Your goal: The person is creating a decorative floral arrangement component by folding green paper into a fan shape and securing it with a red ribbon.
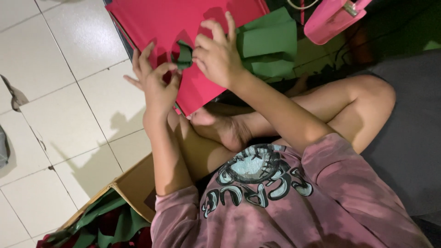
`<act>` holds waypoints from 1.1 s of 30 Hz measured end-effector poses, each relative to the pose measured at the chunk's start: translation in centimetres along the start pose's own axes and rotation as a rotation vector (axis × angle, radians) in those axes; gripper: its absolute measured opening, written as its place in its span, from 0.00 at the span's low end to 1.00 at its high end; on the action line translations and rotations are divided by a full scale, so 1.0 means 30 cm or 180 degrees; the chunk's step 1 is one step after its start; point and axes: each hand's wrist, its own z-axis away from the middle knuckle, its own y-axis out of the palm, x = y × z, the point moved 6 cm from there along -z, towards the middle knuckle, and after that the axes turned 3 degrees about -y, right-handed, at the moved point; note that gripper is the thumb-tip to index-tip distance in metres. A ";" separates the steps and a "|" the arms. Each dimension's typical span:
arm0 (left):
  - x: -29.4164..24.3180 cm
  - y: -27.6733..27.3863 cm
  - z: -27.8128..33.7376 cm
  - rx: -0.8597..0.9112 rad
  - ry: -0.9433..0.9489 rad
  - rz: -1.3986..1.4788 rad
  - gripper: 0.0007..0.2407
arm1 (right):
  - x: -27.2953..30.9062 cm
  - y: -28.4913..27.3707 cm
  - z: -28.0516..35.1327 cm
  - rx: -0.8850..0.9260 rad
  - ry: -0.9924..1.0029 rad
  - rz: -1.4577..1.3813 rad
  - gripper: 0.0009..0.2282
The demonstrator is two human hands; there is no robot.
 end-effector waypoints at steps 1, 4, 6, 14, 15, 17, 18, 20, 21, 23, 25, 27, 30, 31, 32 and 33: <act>0.002 -0.006 0.014 -0.0007 0.0024 0.0001 0.05 | 0.004 -0.004 0.006 -0.0018 0.0000 0.0017 0.03; 0.013 -0.043 0.040 -0.0367 -0.0031 0.0384 0.10 | 0.034 -0.017 0.020 -0.0207 -0.0363 0.0249 0.05; 0.009 -0.074 0.057 -0.0699 0.0070 0.0407 0.06 | 0.054 -0.026 0.025 -0.0349 -0.0524 0.0235 0.04; -0.091 -0.074 0.018 -0.0801 0.0674 0.0013 0.05 | 0.056 -0.027 0.032 -0.0315 -0.0536 0.0342 0.03; -0.095 -0.067 0.008 -0.0786 0.0716 -0.0067 0.06 | 0.056 -0.027 0.031 -0.0308 -0.0520 0.0313 0.03; -0.100 -0.066 -0.003 -0.0784 0.0687 -0.0026 0.05 | 0.056 -0.030 0.030 -0.0303 -0.0503 0.0314 0.03; -0.100 -0.068 -0.007 -0.0794 0.0647 0.0007 0.05 | 0.058 -0.029 0.029 -0.0300 -0.0499 0.0301 0.03; -0.109 -0.072 -0.012 -0.0816 0.0676 0.0015 0.06 | 0.056 -0.032 0.029 -0.0270 -0.0485 0.0270 0.03; -0.114 -0.074 -0.013 -0.0840 0.0710 0.0026 0.08 | 0.056 -0.032 0.029 -0.0242 -0.0474 0.0243 0.03; -0.133 -0.084 -0.011 -0.0843 0.0734 -0.0026 0.12 | 0.053 -0.027 0.030 -0.0233 -0.0448 0.0224 0.04; -0.138 -0.086 -0.015 -0.0846 0.0780 -0.0067 0.15 | 0.049 -0.025 0.028 -0.0232 -0.0419 0.0226 0.05; -0.131 -0.088 -0.015 -0.0974 0.0850 -0.0141 0.08 | 0.045 -0.024 0.028 -0.0192 -0.0363 0.0173 0.04; -0.108 -0.075 -0.022 -0.0969 0.0749 -0.0265 0.10 | 0.044 -0.024 0.023 -0.0222 -0.0343 0.0169 0.05; -0.105 -0.073 -0.019 -0.0971 0.0751 -0.0264 0.10 | 0.045 -0.025 0.025 -0.0224 -0.0344 0.0170 0.05; -0.102 -0.071 -0.018 -0.0955 0.0732 -0.0263 0.08 | 0.044 -0.023 0.025 -0.0188 -0.0349 0.0179 0.05; -0.098 -0.069 -0.018 -0.0939 0.0714 -0.0262 0.07 | 0.044 -0.022 0.025 -0.0152 -0.0354 0.0188 0.05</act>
